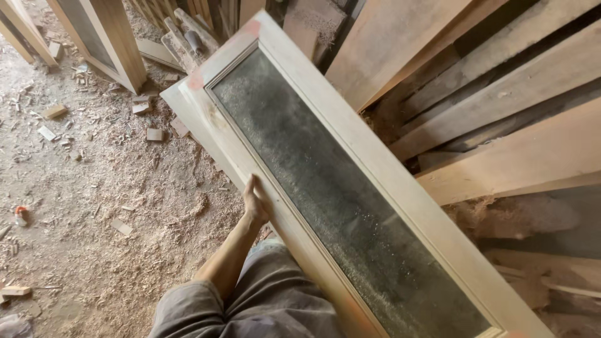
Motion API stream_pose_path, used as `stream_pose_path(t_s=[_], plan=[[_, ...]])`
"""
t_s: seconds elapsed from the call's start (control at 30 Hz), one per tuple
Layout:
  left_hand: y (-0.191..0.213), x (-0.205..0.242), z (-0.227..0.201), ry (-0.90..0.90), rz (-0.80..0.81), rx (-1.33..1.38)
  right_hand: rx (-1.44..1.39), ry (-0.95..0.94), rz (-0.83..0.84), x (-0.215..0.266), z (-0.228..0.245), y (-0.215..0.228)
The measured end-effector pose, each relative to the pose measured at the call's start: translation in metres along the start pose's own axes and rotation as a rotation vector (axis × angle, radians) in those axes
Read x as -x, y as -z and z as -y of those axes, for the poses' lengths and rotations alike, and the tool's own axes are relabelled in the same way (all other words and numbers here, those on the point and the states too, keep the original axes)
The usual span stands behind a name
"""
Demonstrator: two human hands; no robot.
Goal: The person uses an orbital sander to smooth the surface of a wooden door panel with a glass insert. They move the sander along the frame and edges, then flip the panel to continue sanding the other side.
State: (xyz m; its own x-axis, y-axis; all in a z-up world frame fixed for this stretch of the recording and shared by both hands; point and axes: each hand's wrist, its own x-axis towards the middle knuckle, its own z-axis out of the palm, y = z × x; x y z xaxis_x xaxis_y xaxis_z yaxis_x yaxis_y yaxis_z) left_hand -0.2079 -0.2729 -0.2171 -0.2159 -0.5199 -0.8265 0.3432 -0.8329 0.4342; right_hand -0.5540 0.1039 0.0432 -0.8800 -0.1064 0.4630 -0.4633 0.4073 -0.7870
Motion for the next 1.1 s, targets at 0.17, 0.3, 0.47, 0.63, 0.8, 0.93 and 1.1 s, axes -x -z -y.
stream_pose_path(t_s=[0.17, 0.3, 0.47, 0.63, 0.8, 0.93, 1.1], plan=[[0.016, 0.005, -0.006, 0.032, -0.134, 0.024, 0.026, -0.057, 0.029, 0.017, -0.01, -0.008], [0.018, 0.009, -0.012, 0.068, -0.193, -0.012, 0.056, -0.105, 0.059, 0.039, -0.013, -0.001], [0.024, 0.017, -0.032, 0.033, -0.271, -0.716, 0.118, -0.163, 0.145, 0.037, -0.055, -0.023], [0.059, 0.01, -0.063, -0.067, -0.025, -1.521, 0.274, -0.348, 0.116, 0.096, -0.105, 0.068], [0.058, -0.026, -0.058, -0.057, -0.044, -1.856, 0.28, -0.605, 0.172, 0.101, -0.157, 0.102], [0.055, -0.04, -0.045, -0.123, -0.238, -1.775, 0.429, -0.605, 0.164, 0.104, -0.16, 0.127], [0.042, -0.026, -0.038, -0.117, -0.258, -1.339, 0.605, -0.521, 0.146, 0.116, -0.146, 0.135]])
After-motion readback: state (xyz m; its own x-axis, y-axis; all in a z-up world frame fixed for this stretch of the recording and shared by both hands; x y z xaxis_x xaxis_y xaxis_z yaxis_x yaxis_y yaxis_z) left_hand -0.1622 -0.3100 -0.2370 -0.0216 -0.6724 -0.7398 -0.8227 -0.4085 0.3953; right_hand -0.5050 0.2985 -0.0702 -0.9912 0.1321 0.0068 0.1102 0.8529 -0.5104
